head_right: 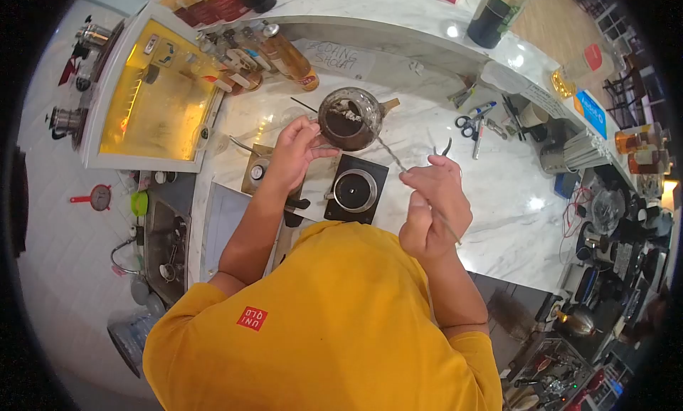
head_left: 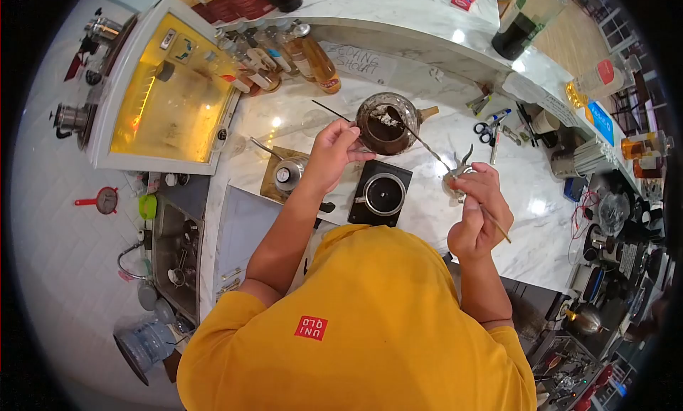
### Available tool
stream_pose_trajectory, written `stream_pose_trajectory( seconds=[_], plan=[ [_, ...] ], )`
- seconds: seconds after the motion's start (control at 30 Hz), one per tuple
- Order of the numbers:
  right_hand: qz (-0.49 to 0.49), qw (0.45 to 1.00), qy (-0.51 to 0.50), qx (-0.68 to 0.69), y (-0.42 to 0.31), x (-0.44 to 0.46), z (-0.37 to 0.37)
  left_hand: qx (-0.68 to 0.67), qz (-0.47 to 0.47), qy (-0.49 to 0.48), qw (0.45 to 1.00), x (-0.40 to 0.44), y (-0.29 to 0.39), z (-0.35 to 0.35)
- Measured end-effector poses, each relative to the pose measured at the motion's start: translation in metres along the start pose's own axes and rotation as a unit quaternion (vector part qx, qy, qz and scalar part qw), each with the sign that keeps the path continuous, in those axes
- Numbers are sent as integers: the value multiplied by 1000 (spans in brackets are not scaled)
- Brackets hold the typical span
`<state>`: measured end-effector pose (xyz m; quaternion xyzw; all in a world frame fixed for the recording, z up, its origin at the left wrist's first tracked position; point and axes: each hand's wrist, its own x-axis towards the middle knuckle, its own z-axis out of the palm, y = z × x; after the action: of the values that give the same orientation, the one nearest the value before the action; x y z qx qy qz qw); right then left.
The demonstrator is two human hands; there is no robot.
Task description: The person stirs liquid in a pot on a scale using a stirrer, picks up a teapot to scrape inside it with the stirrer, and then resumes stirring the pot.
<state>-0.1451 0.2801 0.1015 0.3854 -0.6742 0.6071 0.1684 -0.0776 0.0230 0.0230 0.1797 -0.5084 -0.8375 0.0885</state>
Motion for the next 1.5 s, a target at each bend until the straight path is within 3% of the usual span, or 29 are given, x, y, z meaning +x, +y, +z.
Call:
stream_pose_trajectory(
  seconds=[0.3,0.63,1.1,1.5],
  plan=[
    [-118,991,-66,-19,-62,19,11,-82,127,-12,988,-67,27,16],
    [-118,988,-99,9,-104,7,7,-115,195,-1,974,-115,22,18],
    [-80,989,-122,-3,-142,-11,32,-143,183,23,972,-157,23,-8],
    [-25,996,-76,38,-147,-27,81,-164,160,2,973,-158,40,-46]
  ],
)
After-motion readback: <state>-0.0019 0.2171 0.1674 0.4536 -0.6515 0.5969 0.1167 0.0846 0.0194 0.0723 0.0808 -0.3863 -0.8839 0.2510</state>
